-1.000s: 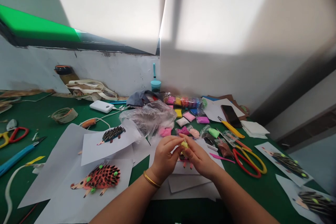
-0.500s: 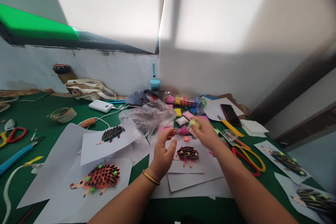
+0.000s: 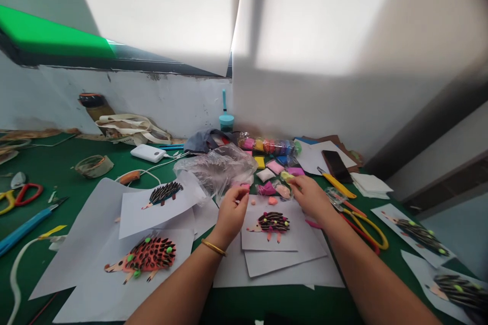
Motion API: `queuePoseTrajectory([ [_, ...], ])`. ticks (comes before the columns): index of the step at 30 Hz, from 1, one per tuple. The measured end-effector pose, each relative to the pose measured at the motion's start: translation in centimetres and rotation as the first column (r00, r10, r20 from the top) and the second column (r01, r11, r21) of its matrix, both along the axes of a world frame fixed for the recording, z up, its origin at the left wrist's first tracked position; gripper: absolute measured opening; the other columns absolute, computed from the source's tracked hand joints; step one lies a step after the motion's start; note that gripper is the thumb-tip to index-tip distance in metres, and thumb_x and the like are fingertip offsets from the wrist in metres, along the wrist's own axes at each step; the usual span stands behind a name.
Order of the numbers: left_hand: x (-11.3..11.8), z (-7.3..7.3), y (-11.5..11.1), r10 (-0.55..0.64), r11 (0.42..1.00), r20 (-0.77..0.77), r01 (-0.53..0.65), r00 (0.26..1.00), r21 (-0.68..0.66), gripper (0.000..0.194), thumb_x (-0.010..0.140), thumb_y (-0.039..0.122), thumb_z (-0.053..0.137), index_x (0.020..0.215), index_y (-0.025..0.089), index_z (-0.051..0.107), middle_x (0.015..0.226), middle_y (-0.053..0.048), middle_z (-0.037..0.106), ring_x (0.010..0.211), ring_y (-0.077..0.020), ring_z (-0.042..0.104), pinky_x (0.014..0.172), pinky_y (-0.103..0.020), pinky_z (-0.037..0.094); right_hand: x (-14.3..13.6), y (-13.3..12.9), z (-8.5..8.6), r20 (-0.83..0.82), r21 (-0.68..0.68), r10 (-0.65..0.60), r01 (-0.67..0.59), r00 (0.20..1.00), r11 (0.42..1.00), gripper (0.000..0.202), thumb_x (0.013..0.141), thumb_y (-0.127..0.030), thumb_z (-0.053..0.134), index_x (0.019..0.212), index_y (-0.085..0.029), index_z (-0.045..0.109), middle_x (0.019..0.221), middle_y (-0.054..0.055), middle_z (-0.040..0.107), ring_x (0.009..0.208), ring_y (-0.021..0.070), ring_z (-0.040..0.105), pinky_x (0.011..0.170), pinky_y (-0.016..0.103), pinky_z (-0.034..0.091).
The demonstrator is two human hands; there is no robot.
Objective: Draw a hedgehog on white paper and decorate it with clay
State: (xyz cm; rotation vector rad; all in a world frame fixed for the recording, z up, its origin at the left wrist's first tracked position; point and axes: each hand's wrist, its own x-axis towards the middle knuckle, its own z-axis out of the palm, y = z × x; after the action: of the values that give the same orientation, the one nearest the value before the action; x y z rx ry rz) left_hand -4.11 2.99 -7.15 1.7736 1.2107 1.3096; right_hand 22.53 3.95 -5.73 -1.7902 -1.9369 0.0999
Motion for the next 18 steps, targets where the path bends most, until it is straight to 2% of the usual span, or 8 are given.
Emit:
queuePoseTrajectory([
  [3,-0.6,-0.5,0.4,-0.099,0.995,-0.301,0.093,0.949,-0.034,0.017,0.083,0.016,0.058,0.092,0.022,0.071,0.092,-0.006,0.069,0.083,-0.0221,0.064,0.077,-0.036,0.051,0.2,-2.9,0.1,-0.065,-0.165,0.030,-0.041,0.997,0.985,0.022,0.088,-0.028,0.050,0.093,-0.024,0.070,0.095,0.004,0.072,0.084,0.0215,0.066,0.074,0.031,0.048],
  [5,-0.9,-0.7,0.4,-0.112,0.993,-0.464,0.117,0.879,-0.018,0.022,0.080,0.010,0.059,0.091,0.023,0.072,0.094,-0.008,0.069,0.087,-0.0251,0.063,0.081,-0.039,0.049,0.4,-4.7,-0.4,-0.097,-0.227,0.029,-0.050,0.995,0.973,0.021,0.086,-0.028,0.053,0.096,-0.025,0.071,0.099,0.005,0.073,0.087,0.0230,0.068,0.074,0.032,0.049],
  [7,-1.1,-0.7,0.3,-0.096,0.994,-0.565,0.112,0.819,-0.006,0.021,0.077,0.009,0.062,0.088,0.023,0.073,0.093,-0.010,0.068,0.090,-0.0280,0.062,0.084,-0.042,0.047,0.6,-6.2,-1.2,-0.167,-0.276,0.006,-0.052,0.986,0.960,0.025,0.085,-0.027,0.054,0.102,-0.024,0.071,0.101,0.006,0.074,0.089,0.0240,0.069,0.075,0.034,0.052],
  [10,-1.2,-0.6,0.2,-0.116,0.993,-0.623,0.110,0.773,-0.049,0.017,0.073,0.012,0.067,0.086,0.022,0.072,0.092,-0.011,0.067,0.090,-0.0288,0.061,0.084,-0.041,0.046,0.6,-8.0,-2.6,-0.354,-0.319,-0.024,-0.097,0.935,0.943,0.035,0.083,-0.025,0.054,0.115,-0.023,0.067,0.101,0.007,0.073,0.083,0.0223,0.071,0.071,0.033,0.056],
  [14,-1.1,-0.4,0.3,-0.137,0.990,-0.645,0.088,0.752,-0.107,0.021,0.070,0.012,0.069,0.088,0.021,0.071,0.092,-0.009,0.067,0.092,-0.0269,0.061,0.084,-0.038,0.045,0.1,-9.8,-3.9,-0.585,-0.321,-0.078,-0.141,0.808,0.937,0.044,0.085,-0.024,0.051,0.129,-0.024,0.058,0.111,0.009,0.070,0.079,0.0200,0.073,0.062,0.031,0.059],
  [18,-0.9,-0.5,0.5,-0.137,0.990,-0.665,0.087,0.734,-0.108,0.016,0.070,0.015,0.070,0.085,0.021,0.071,0.091,-0.008,0.067,0.090,-0.0265,0.061,0.081,-0.036,0.045,-0.6,-10.5,-4.3,-0.676,-0.359,-0.176,-0.112,0.716,0.926,0.047,0.086,-0.024,0.049,0.132,-0.026,0.055,0.123,0.010,0.065,0.086,0.0198,0.073,0.062,0.030,0.060],
])
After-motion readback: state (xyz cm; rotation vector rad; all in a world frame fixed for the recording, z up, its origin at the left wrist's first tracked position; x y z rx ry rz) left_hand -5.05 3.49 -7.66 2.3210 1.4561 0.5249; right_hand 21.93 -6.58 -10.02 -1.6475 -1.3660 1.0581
